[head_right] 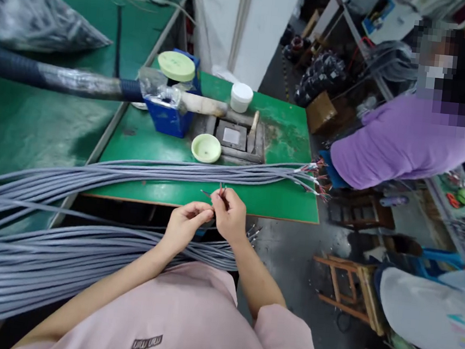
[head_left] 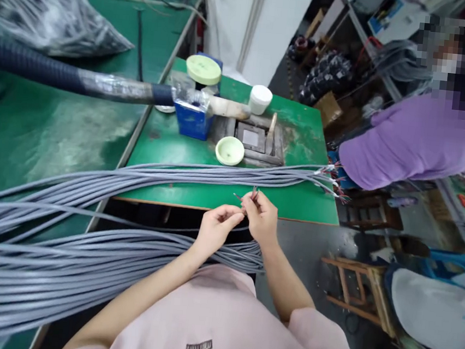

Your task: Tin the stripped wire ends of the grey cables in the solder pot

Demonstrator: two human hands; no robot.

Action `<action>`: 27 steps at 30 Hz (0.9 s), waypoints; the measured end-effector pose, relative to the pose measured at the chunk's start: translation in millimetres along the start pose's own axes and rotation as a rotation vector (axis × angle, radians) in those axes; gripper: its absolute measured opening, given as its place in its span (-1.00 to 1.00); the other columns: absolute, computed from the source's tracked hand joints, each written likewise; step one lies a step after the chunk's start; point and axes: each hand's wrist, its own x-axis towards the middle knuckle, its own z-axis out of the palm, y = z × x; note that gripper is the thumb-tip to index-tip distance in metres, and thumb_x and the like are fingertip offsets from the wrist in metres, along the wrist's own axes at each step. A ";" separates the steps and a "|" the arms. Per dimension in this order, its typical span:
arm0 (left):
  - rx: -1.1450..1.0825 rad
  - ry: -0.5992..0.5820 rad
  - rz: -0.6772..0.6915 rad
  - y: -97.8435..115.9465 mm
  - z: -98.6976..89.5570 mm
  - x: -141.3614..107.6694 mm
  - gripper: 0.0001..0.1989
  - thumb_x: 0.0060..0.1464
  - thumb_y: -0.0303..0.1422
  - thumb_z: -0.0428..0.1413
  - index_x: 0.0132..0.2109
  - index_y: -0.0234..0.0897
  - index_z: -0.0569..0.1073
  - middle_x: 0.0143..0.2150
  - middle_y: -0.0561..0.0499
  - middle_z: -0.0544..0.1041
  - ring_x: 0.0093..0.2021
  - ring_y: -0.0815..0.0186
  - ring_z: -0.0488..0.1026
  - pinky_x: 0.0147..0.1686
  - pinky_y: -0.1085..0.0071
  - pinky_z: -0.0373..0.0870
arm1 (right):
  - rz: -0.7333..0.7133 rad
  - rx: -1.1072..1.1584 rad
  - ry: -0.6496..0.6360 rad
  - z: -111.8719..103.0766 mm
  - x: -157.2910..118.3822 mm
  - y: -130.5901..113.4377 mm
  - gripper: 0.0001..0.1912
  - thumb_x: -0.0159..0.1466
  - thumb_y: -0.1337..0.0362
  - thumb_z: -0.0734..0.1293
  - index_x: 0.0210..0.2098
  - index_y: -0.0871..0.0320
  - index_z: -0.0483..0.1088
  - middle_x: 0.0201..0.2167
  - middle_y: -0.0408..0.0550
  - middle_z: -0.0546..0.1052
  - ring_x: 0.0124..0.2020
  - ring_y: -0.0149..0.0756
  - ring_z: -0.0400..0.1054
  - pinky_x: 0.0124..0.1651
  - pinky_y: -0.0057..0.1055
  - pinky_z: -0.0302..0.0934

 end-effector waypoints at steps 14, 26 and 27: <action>0.669 0.048 0.636 -3.5 -22.1 2.5 -0.90 0.12 -0.41 0.10 -0.20 -0.21 0.48 -0.27 0.02 0.54 -0.18 0.30 0.44 0.10 0.12 0.18 | -0.134 -0.941 -0.132 -63.6 147.8 -15.6 -0.74 0.19 0.25 0.22 -0.61 0.15 0.25 -0.64 -0.15 0.30 -0.53 -0.37 0.14 -0.44 -0.43 -0.09; 0.924 -0.040 0.717 -21.0 -22.4 6.4 -0.84 0.17 -0.44 0.02 -0.14 -0.19 0.45 -0.22 0.01 0.57 -0.13 0.30 0.45 0.20 0.04 -0.03 | 0.019 -1.354 -0.357 -34.2 221.0 -1.8 -0.78 0.23 0.20 0.27 -0.30 0.18 0.50 -0.22 0.11 0.57 -0.16 -0.15 0.42 -0.18 -0.38 0.19; 0.929 -0.043 0.720 -21.3 -22.5 6.6 -0.84 0.17 -0.45 0.01 -0.14 -0.19 0.45 -0.22 0.01 0.57 -0.13 0.29 0.45 0.20 0.03 -0.04 | 0.024 -1.363 -0.364 -31.3 223.0 -1.2 -0.78 0.23 0.20 0.27 -0.28 0.18 0.51 -0.20 0.13 0.57 -0.14 -0.14 0.42 -0.16 -0.37 0.20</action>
